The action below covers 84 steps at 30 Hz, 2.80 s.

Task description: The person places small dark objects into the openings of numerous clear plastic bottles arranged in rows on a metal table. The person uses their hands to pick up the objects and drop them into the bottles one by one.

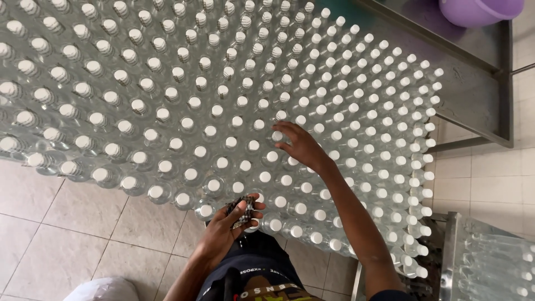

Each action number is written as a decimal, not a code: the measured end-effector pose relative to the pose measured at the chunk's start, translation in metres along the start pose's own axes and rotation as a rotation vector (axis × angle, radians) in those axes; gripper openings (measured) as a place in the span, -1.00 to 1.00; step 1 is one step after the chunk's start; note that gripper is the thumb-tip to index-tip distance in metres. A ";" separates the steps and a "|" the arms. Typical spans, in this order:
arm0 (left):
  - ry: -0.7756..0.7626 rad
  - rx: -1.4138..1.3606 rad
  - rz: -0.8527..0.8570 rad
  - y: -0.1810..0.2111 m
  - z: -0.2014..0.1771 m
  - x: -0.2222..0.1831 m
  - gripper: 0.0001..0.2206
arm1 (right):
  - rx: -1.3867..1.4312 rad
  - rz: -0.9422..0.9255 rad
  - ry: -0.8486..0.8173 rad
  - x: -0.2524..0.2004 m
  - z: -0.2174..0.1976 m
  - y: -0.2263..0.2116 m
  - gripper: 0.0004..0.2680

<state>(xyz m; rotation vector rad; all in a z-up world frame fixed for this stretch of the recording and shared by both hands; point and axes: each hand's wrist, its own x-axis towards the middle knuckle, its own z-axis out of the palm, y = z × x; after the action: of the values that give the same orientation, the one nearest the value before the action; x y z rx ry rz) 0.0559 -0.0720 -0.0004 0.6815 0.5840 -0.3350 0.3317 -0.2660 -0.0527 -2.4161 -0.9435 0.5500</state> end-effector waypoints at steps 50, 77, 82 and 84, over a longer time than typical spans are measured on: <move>0.043 0.058 0.019 0.002 -0.019 -0.017 -0.47 | -0.066 -0.311 0.272 -0.047 0.055 0.014 -0.90; -0.251 0.182 -0.138 -0.012 0.003 0.009 -0.54 | 0.542 0.081 0.132 -0.148 0.033 -0.101 -0.86; -0.214 0.207 -0.163 -0.014 -0.007 0.012 -0.53 | 0.631 0.177 0.116 -0.146 0.032 -0.103 -0.84; -0.164 0.241 -0.104 -0.009 -0.010 0.009 -0.52 | 0.566 0.219 0.158 -0.142 0.038 -0.095 -0.81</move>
<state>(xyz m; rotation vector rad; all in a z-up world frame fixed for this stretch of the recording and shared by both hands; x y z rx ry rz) 0.0550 -0.0727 -0.0164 0.8477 0.4266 -0.5595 0.1666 -0.2943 -0.0020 -2.0139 -0.3862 0.5972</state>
